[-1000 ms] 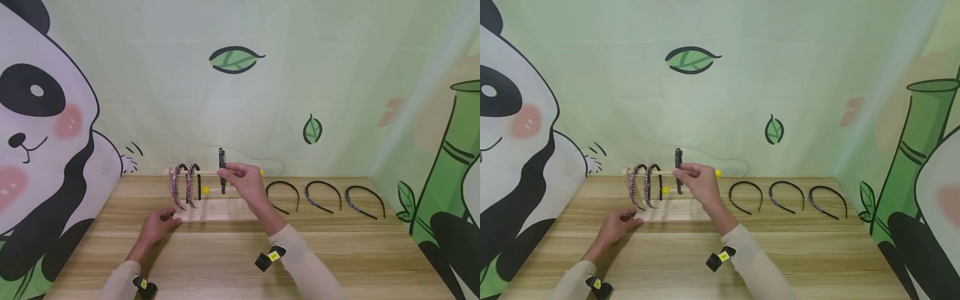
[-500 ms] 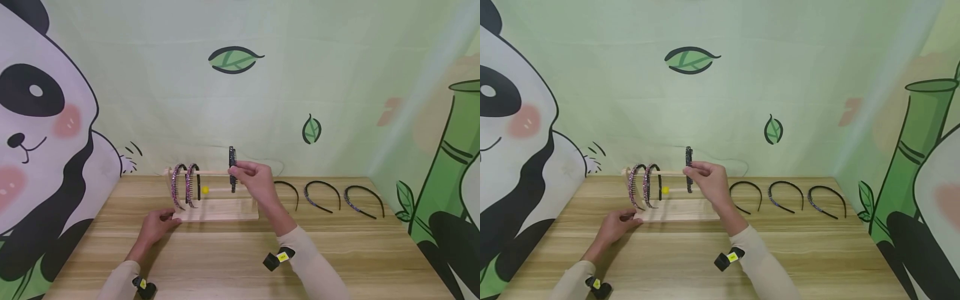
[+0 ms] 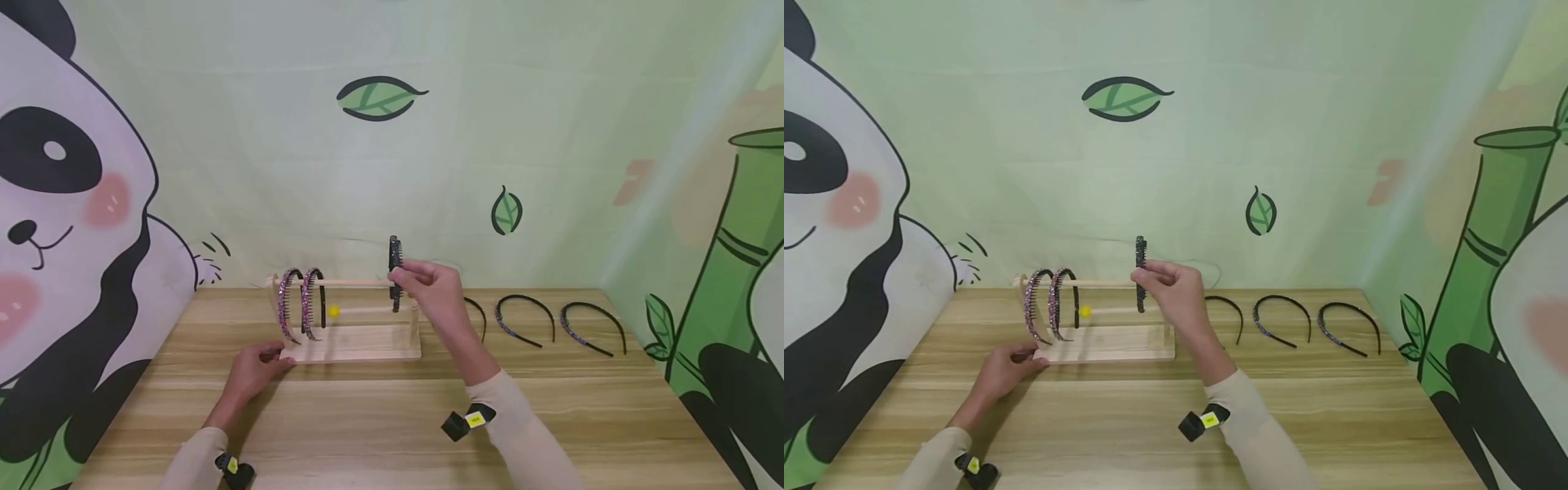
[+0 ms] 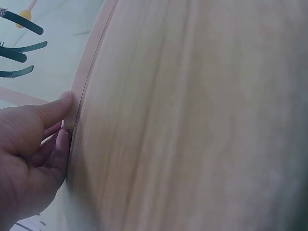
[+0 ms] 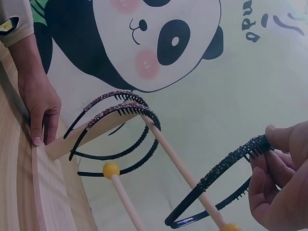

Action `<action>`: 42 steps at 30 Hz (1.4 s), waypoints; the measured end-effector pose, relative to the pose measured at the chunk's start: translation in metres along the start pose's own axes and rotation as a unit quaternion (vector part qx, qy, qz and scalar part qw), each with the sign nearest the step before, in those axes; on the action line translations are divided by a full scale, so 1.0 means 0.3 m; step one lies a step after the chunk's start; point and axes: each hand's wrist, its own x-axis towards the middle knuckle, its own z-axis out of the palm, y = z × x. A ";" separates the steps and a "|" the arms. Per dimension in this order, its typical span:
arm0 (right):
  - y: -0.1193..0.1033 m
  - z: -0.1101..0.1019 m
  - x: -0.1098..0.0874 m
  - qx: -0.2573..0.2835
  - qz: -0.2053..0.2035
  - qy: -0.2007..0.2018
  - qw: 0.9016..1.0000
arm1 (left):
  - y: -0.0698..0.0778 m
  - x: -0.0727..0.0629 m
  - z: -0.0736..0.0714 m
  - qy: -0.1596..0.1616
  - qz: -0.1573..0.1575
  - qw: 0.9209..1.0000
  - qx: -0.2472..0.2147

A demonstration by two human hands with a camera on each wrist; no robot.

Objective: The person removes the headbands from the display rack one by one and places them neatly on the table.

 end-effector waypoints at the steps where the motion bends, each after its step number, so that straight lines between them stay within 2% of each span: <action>1: -0.002 -0.004 -0.001 -0.002 0.000 0.000 1.000 | 0.000 0.000 0.000 -0.001 -0.001 1.000 0.000; 13: -0.024 -0.052 -0.007 -0.020 -0.004 0.013 1.000 | -0.007 0.001 -0.002 -0.005 -0.006 1.000 -0.002; 33: 0.004 -0.142 -0.004 -0.021 -0.003 0.041 0.999 | -0.007 0.002 0.001 -0.008 -0.011 1.000 0.003; 42: 0.025 -0.220 -0.009 -0.041 0.007 0.060 0.997 | -0.007 0.003 -0.001 -0.005 -0.009 1.000 0.004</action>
